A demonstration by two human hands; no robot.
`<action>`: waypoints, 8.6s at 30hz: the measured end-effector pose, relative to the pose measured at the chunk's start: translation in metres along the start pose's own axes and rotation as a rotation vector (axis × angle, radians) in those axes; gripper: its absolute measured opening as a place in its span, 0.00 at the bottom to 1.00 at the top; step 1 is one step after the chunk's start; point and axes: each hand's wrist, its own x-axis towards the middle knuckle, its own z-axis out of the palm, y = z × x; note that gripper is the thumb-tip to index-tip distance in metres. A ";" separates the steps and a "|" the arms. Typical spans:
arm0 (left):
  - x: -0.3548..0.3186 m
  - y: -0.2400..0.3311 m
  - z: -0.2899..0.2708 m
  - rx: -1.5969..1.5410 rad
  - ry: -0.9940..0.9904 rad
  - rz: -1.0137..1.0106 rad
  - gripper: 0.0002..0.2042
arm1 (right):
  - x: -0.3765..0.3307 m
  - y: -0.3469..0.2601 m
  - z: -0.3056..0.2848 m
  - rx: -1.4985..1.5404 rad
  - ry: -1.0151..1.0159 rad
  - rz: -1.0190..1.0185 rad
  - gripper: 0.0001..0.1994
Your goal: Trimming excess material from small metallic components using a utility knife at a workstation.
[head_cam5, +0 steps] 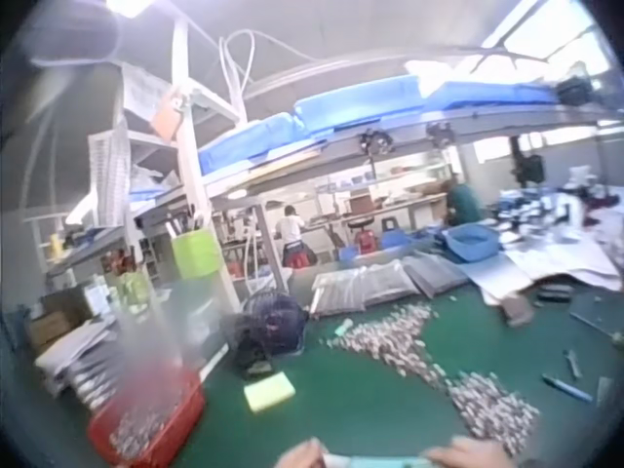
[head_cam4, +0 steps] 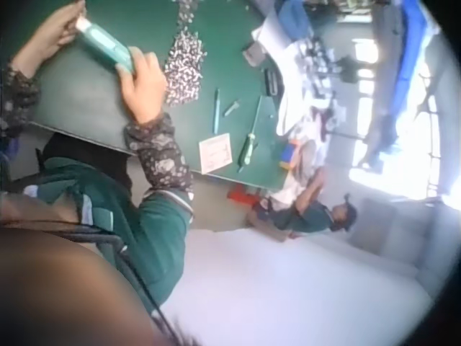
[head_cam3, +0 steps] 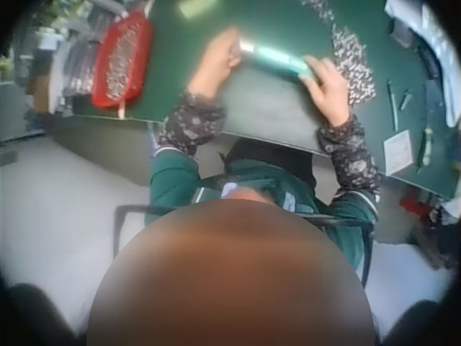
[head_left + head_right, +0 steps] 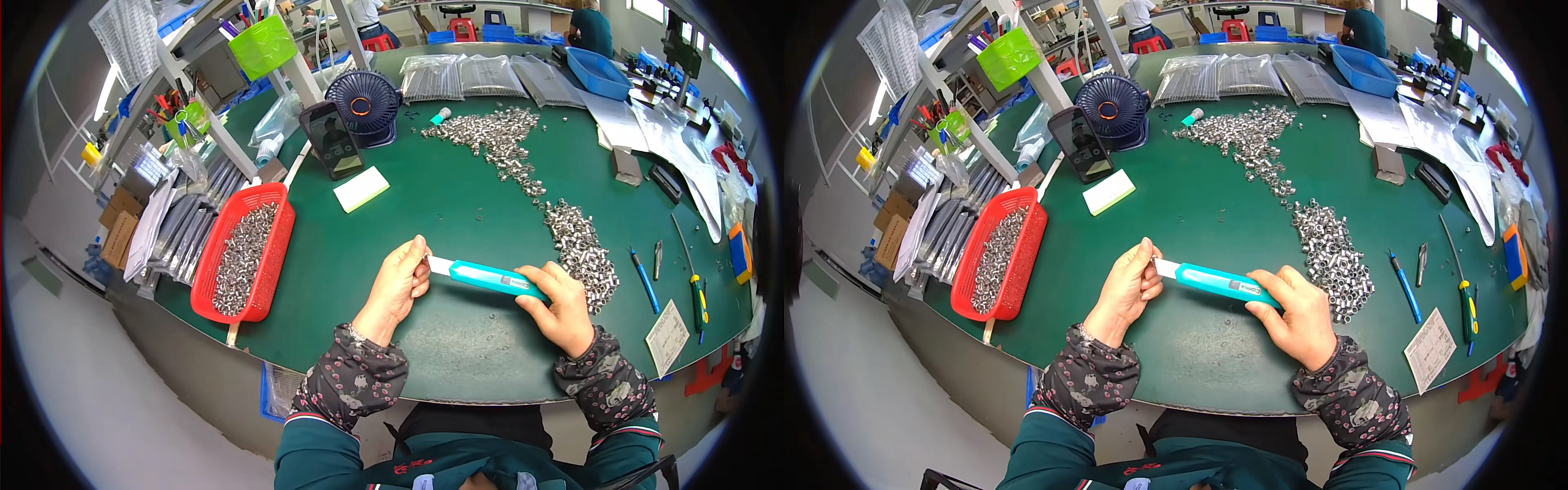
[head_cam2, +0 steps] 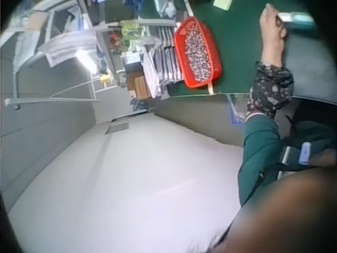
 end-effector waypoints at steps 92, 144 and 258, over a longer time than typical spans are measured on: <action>0.011 -0.043 0.153 1.263 -0.472 0.462 0.06 | 0.010 0.026 -0.046 0.980 0.747 0.280 0.12; 0.009 -0.004 0.002 -0.004 -0.041 0.163 0.09 | 0.001 0.007 0.002 0.244 -0.052 0.115 0.15; 0.009 -0.007 0.003 0.020 0.006 0.045 0.12 | 0.000 0.003 -0.001 0.048 -0.034 0.095 0.13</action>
